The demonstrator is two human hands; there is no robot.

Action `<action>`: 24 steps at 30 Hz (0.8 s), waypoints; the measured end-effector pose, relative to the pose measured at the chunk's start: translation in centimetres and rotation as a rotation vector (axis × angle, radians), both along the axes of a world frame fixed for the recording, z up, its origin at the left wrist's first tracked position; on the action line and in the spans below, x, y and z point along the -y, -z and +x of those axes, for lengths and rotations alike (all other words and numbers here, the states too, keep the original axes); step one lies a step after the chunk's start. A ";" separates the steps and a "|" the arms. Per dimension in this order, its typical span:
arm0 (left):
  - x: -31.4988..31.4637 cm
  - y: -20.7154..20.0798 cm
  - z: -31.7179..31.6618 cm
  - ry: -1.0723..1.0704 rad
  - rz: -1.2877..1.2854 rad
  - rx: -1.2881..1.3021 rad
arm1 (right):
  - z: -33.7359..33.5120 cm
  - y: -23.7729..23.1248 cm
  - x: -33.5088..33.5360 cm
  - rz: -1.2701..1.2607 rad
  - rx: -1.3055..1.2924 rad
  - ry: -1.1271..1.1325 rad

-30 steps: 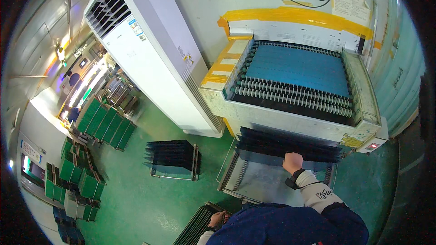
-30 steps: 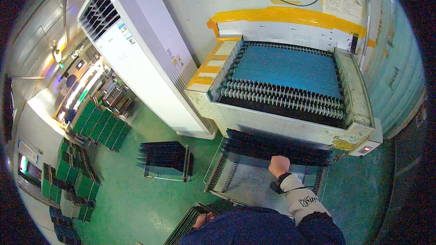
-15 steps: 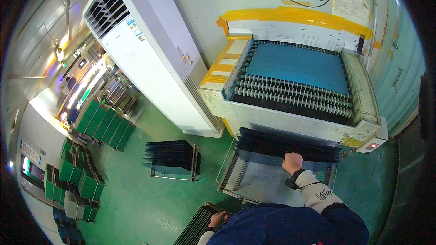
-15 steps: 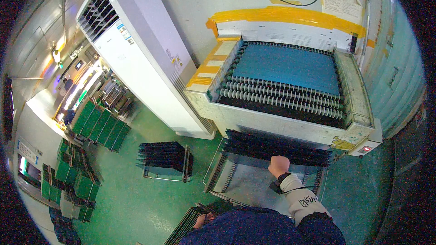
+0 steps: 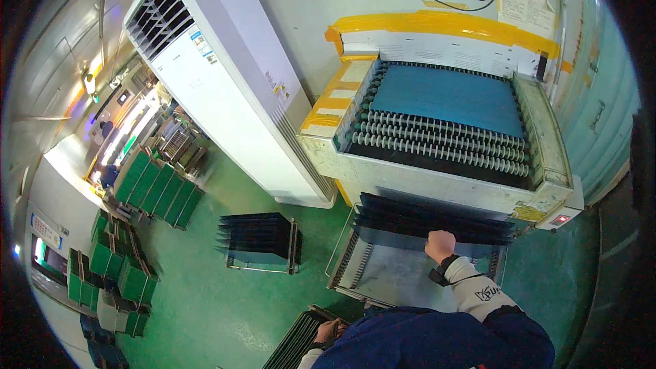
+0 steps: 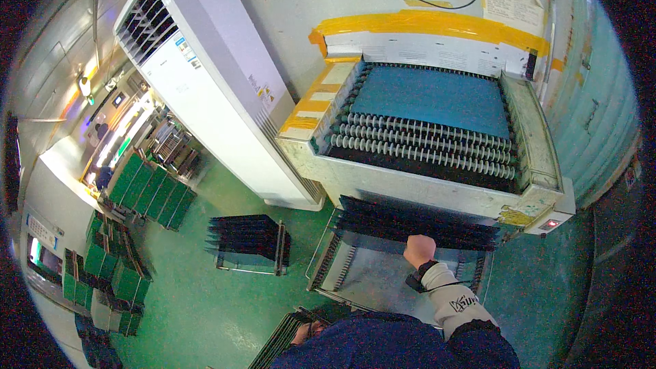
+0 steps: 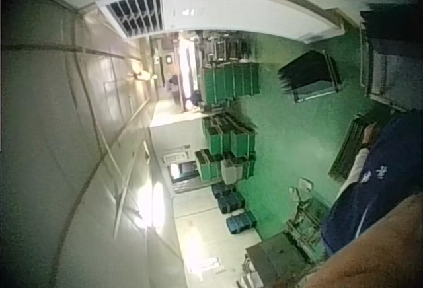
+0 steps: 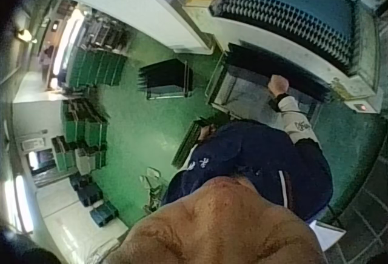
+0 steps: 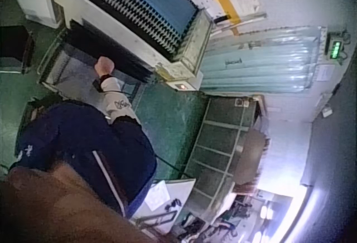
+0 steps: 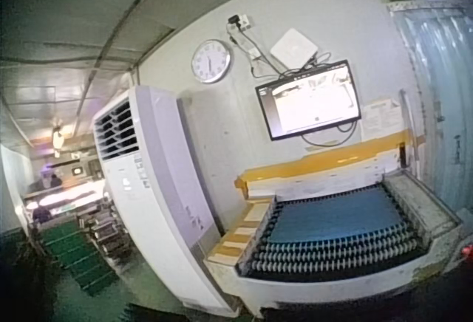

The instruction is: Load blue industrial sheets into a processing machine and then unload them into a storage rack.

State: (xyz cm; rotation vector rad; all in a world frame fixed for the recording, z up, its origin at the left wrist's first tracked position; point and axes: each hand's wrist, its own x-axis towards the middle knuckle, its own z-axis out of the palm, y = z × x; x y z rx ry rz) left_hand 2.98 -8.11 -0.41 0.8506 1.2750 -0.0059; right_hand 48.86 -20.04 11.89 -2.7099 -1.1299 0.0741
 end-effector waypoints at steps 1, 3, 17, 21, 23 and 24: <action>-0.1 0.6 -0.5 -0.038 -0.047 0.025 | -0.1 0.0 -0.2 -0.005 -0.007 -0.003; 0.0 0.8 -0.4 -0.007 -0.023 0.006 | 0.0 -0.1 -0.1 -0.014 -0.013 0.005; -0.6 4.5 -2.0 -0.007 -0.129 0.117 | 0.0 0.0 -0.1 -0.013 -0.029 0.015; -0.4 4.8 -2.0 -0.057 -0.118 0.107 | 0.1 0.2 0.0 -0.029 -0.030 0.018; -0.3 5.1 -2.2 -0.078 -0.143 0.154 | 0.2 0.6 0.0 -0.014 -0.009 0.011; -0.2 4.9 -2.0 -0.084 -0.153 0.147 | 0.3 0.8 0.1 -0.016 -0.008 0.015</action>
